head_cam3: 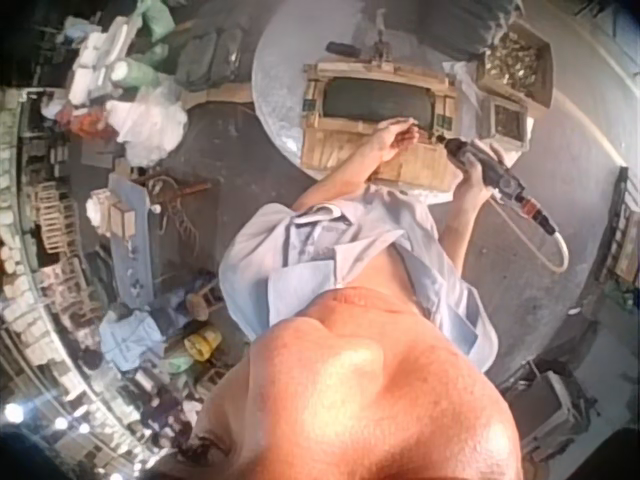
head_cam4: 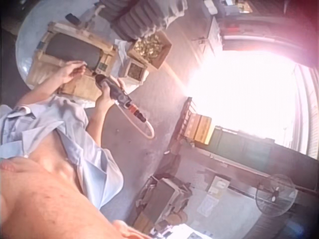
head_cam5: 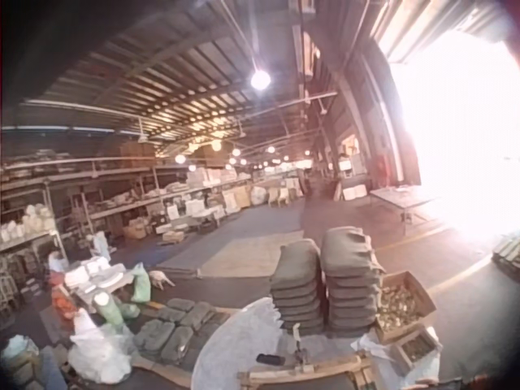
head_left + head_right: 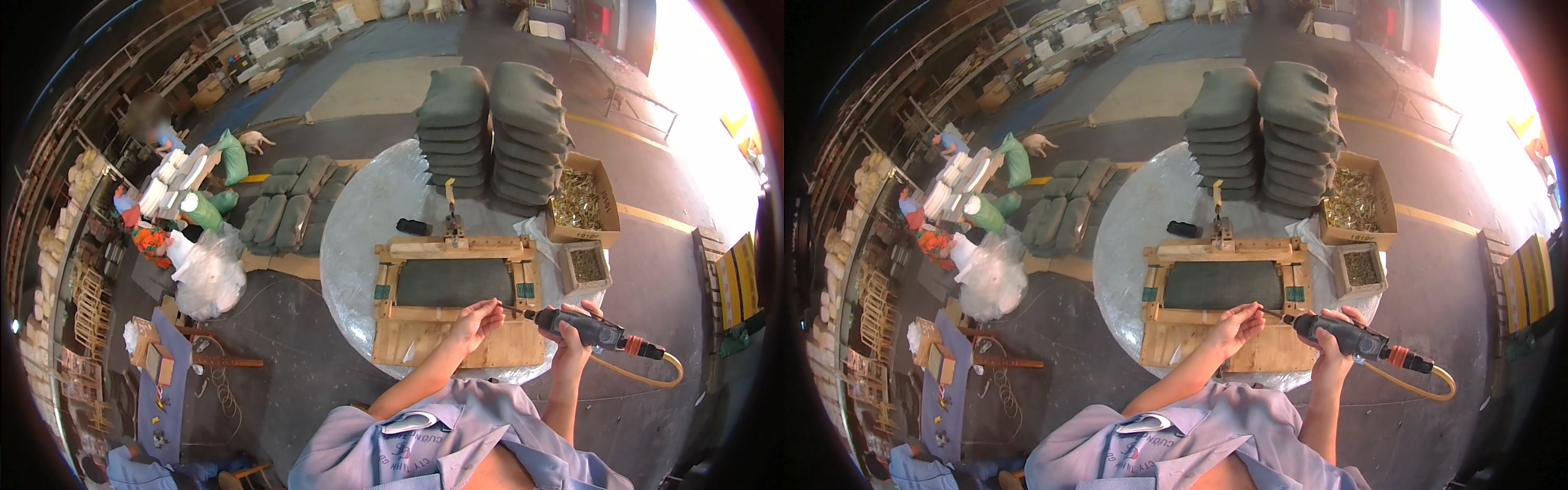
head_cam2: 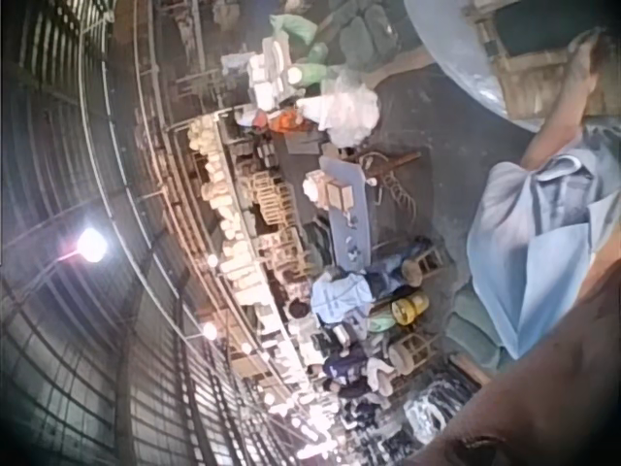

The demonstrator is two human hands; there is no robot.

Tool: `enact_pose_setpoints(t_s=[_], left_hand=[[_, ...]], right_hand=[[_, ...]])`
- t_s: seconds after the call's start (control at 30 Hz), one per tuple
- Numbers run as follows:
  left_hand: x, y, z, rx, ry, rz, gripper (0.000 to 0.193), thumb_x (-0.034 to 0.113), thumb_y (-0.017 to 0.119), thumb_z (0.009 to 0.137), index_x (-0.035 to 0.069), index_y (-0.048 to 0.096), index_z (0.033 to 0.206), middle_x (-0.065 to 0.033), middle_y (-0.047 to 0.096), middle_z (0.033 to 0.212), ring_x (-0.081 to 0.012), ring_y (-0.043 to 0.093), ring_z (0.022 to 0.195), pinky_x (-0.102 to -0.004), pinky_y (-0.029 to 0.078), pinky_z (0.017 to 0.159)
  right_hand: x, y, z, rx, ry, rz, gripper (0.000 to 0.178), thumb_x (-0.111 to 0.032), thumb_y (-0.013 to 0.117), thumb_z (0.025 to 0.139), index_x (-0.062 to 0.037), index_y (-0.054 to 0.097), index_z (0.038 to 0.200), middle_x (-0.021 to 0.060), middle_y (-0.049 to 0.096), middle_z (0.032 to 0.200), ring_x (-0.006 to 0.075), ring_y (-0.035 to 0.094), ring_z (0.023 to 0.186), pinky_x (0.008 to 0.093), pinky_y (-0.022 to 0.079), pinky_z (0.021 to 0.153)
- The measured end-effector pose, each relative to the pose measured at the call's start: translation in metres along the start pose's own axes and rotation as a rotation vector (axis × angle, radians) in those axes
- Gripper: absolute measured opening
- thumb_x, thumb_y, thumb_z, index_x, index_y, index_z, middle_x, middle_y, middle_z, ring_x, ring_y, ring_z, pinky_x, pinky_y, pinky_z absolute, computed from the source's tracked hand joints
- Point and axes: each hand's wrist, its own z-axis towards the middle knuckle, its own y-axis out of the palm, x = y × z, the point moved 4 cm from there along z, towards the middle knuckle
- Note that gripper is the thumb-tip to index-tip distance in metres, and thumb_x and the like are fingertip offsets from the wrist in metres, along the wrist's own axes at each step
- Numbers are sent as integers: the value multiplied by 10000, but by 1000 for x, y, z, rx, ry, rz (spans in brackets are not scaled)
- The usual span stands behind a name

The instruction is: The person places a green cushion into a wooden jig, secures it with clamps, and uses a pneumatic staple gun to attach the fabric to the frame. They repeat this process for multiple cushions, removing each finished piece and stacking it nearby.

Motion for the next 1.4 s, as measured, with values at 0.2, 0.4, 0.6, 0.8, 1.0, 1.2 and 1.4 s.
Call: enact_pose_setpoints(t_s=[0.2,0.4,0.6,0.8,1.0,1.2,1.4], left_hand=[[-2,7,-2,-59,-17,-102,173,224,734,1071,58,774,1098,-53,803,971,-184,806,896,-322,700,818],[-1,4,4,29,74,-104,153,225,740,1067,75,772,1064,-55,799,948,-186,804,876,-319,702,795],[0,8,13,134,121,-79,193,271,781,1041,79,760,1034,-52,785,916,-193,797,840,-319,695,766],[0,7,20,254,196,10,234,299,804,1027,75,738,1009,-55,758,884,-205,789,817,-336,686,748],[1,6,17,255,189,-7,240,305,806,1025,78,731,999,-55,757,874,-206,790,795,-338,688,738],[-6,-3,28,230,153,-67,242,320,786,1037,88,741,984,-46,771,852,-204,800,788,-338,692,722],[3,-18,57,281,90,125,457,507,761,1025,64,721,921,-82,751,803,-226,766,693,-364,660,640]], right_hand=[[-1,-3,3,29,30,70,687,-46,690,886,-89,413,1514,162,674,1265,375,752,1148,487,728,790],[11,-11,14,59,97,150,692,-79,720,901,-100,415,1521,172,664,1261,375,758,1122,500,732,790],[18,-9,21,85,101,91,678,-59,711,902,-98,419,1512,177,655,1269,373,759,1120,501,730,790],[29,-6,27,87,107,137,673,-49,696,911,-96,405,1517,168,651,1264,377,755,1125,498,731,784],[35,-2,26,91,105,136,682,-65,705,919,-97,394,1526,163,651,1256,382,752,1132,490,734,780],[51,-8,30,87,97,94,716,-144,741,921,-123,406,1553,162,660,1290,405,739,1164,517,716,797],[64,-7,71,21,-1,-109,626,11,786,850,-76,517,1408,123,692,1259,291,721,1146,448,688,886]])
